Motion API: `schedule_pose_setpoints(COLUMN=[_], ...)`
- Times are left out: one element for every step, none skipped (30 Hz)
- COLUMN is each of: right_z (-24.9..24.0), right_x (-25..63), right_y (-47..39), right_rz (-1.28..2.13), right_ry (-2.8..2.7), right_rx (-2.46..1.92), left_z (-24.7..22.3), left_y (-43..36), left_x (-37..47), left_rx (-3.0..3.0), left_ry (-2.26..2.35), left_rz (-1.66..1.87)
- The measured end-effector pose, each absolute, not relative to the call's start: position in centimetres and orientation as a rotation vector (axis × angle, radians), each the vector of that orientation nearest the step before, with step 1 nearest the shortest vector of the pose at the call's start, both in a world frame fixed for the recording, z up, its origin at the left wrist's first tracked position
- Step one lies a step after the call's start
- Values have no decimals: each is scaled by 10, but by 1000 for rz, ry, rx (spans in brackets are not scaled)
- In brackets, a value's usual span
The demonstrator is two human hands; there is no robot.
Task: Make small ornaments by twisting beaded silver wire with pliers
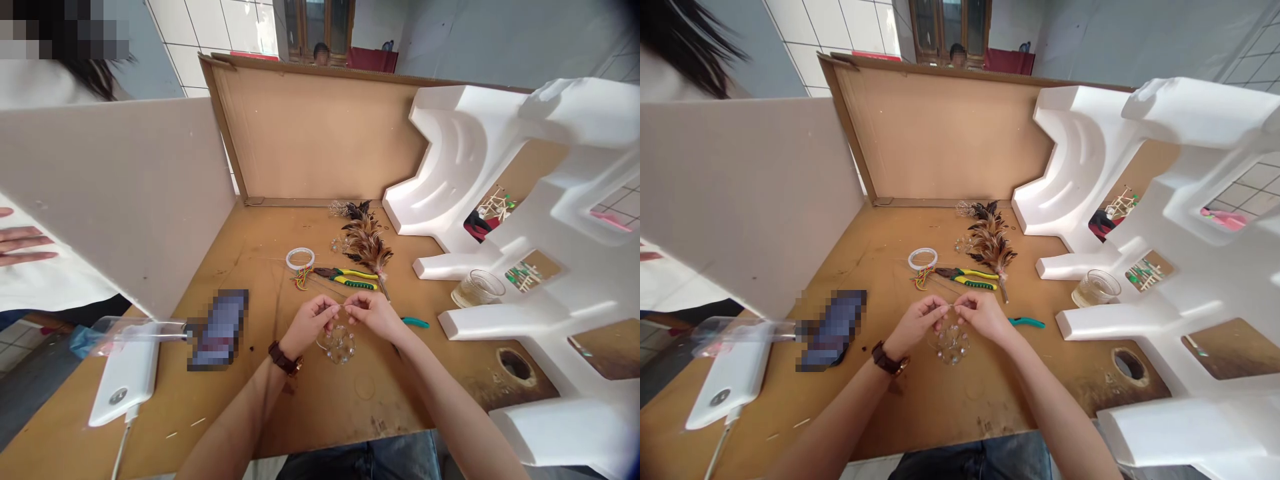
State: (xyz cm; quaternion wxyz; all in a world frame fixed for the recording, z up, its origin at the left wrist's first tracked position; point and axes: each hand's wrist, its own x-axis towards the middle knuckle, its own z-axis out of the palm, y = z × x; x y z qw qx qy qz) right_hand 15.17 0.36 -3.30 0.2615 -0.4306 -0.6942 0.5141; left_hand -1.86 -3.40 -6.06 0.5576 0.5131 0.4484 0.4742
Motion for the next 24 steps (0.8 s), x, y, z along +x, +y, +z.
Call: schedule_pose_setpoints(right_z=[-33,-34,-35,-35,-36,-38,-39,-41,-43,-45,-48,-51,-54,-57,-60,-62,-65,-67,-69,-70,-72,-73,-74,-75], right_x=[151,151,151,152,153,154,154,155,155,154,154,153,152,152,152,153,155,157,159,161,162,162,162,161], right_y=[4,4,5,6,6,7,7,7,7,7,7,7,7,7,8,8,8,8,8,8,7,6,5,4], right_rz=[1420,1451,1481,1507,1524,1532,1529,1519,1504,1489,1483,1484,1495,1513,1530,1544,1553,1558,1566,1571,1576,1584,1595,1613], right_ry=[-1865,-1854,-1847,-1844,-1844,-1846,-1849,-1852,-1856,-1857,-1853,-1842,-1820,-1793,-1766,-1744,-1728,-1718,-1707,-1693,-1685,-1679,-1678,-1680], right_rx=[-1166,-1167,-1169,-1172,-1178,-1186,-1196,-1205,-1213,-1217,-1212,-1202,-1189,-1174,-1164,-1160,-1159,-1161,-1163,-1165,-1165,-1163,-1159,-1156], left_z=[-61,-62,-62,-62,-62,-62,-62,-63,-63,-63,-64,-64,-65,-66,-68,-69,-70,-72,-73,-73,-73,-72,-71,-70], left_y=[-35,-36,-37,-37,-37,-37,-37,-37,-37,-37,-36,-36,-36,-35,-34,-34,-33,-33,-33,-33,-33,-34,-35,-36], left_x=[-19,-19,-19,-19,-18,-18,-18,-18,-18,-18,-19,-19,-19,-19,-19,-18,-17,-16,-14,-12,-11,-9,-8,-7], left_rx=[1203,1194,1184,1171,1158,1145,1135,1127,1120,1117,1118,1118,1119,1122,1119,1105,1089,1076,1065,1062,1068,1070,1061,1065], left_ry=[1061,1064,1068,1073,1076,1078,1079,1078,1075,1069,1063,1058,1055,1055,1056,1062,1067,1064,1057,1060,1061,1068,1083,1081], left_rz=[1126,1133,1138,1145,1154,1162,1168,1172,1177,1181,1188,1199,1208,1216,1215,1211,1198,1177,1159,1143,1125,1122,1127,1137])
